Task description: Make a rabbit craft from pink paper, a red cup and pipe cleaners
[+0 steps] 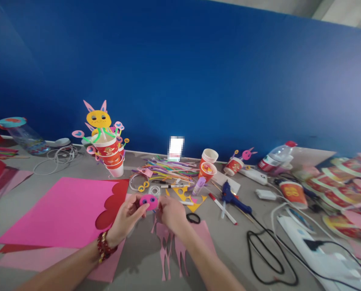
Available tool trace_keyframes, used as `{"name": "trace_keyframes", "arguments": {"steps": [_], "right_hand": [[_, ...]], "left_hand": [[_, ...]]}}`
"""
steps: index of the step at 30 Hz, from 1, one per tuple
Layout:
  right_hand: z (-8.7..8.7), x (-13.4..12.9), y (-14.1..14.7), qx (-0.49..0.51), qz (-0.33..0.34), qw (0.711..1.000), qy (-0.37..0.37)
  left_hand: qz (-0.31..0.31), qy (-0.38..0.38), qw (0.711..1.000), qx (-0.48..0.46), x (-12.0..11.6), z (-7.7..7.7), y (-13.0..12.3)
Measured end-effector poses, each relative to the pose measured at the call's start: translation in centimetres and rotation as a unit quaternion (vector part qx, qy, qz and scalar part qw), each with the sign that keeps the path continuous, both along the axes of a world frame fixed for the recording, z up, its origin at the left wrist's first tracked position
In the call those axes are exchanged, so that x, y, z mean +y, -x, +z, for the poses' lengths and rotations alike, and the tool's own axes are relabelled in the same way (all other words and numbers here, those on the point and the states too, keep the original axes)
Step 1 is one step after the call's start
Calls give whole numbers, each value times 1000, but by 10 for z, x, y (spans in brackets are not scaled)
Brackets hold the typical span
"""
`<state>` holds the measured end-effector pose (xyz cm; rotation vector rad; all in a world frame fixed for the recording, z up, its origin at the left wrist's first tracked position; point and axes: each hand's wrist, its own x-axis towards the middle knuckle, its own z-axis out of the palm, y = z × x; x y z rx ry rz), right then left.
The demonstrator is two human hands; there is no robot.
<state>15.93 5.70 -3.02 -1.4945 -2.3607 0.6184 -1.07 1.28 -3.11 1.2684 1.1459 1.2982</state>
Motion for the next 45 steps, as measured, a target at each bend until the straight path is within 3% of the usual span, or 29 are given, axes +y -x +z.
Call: {"name": "trace_keyframes", "arguments": {"steps": [4,9,11,14,16,24,45], "right_hand": [[0,3,-15,135,-14,990,49],[2,-5,-32,279,-58,951,123],[2,-12,-33,343,-78,921,167],[1,-20,-30,449,-111,855,235],[1,-22,-28,478,-116,834,251],[-4,-24,-28,499,-149,821,236],[-8,-26,-24,497,-161,829,201]], "left_hand": [[-27,38,998,-33,0,-2,-2],[-86,82,991,-57,-6,-7,-10],[-119,94,987,-53,-10,-10,-14],[-146,100,984,-30,-14,-13,-18],[-149,101,984,-9,-15,-15,-19],[-150,122,981,19,-13,-19,-16],[-151,125,981,8,-12,-20,-20]]}}
